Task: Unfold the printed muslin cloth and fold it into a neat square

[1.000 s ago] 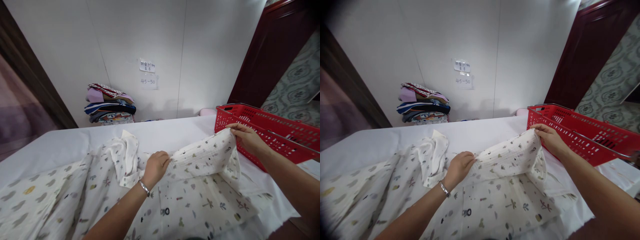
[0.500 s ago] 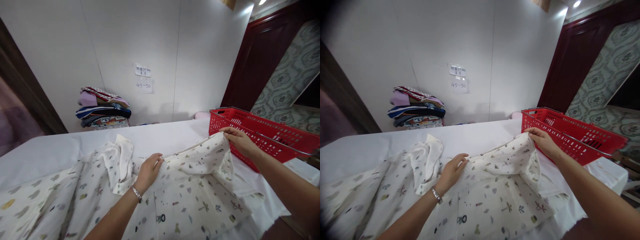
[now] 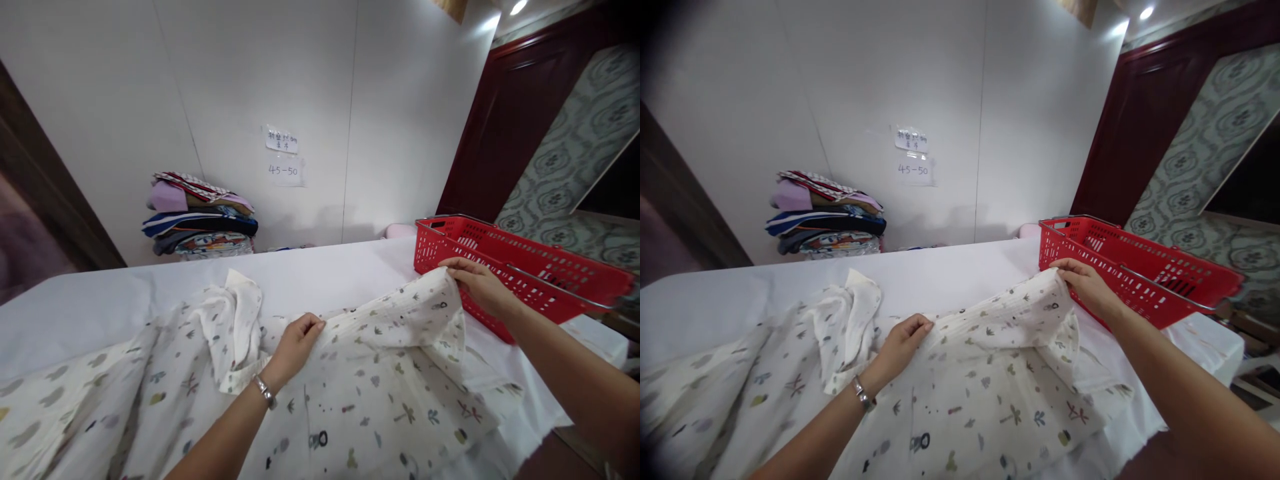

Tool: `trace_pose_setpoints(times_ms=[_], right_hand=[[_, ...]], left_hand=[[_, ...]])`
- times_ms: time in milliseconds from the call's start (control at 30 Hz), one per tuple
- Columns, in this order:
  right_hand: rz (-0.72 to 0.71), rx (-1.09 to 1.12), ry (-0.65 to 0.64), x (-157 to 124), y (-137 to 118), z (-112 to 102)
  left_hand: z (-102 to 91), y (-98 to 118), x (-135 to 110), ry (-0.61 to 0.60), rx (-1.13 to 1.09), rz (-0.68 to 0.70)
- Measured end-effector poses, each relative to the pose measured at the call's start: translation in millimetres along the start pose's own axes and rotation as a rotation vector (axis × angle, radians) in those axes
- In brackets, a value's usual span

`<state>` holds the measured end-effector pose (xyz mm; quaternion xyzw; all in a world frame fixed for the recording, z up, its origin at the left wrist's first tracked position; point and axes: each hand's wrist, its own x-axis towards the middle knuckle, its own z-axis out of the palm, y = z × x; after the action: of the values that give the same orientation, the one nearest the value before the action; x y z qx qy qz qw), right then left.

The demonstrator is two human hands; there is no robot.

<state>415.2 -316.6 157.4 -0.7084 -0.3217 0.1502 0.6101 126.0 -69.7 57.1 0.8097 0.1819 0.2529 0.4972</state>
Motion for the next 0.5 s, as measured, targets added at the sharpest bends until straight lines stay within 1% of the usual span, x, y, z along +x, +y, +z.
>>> trace_pose_setpoints(times_ms=[67, 133, 233, 400, 500], right_hand=[[0.003, 0.006, -0.012, 1.3, 0.7, 1.2], [-0.005, 0.002, -0.027, 2.9, 1.1, 1.9], [-0.048, -0.031, -0.026, 4.9, 1.3, 2.3], [-0.168, -0.139, 0.036, 4.8, 0.0, 6.7], [-0.211, -0.172, 0.06, 3.7, -1.3, 11.6]], left_hand=[[-0.5, 1.6, -3.4, -0.001, 0.02, -0.001], [-0.2, 1.7, -6.4, -0.032, 0.008, -0.018], [2.1, 0.9, -9.7, -0.043, -0.019, -0.052], [8.2, 0.5, -13.7, -0.047, 0.037, -0.066], [12.5, 0.0, -15.7, -0.055, 0.053, -0.067]])
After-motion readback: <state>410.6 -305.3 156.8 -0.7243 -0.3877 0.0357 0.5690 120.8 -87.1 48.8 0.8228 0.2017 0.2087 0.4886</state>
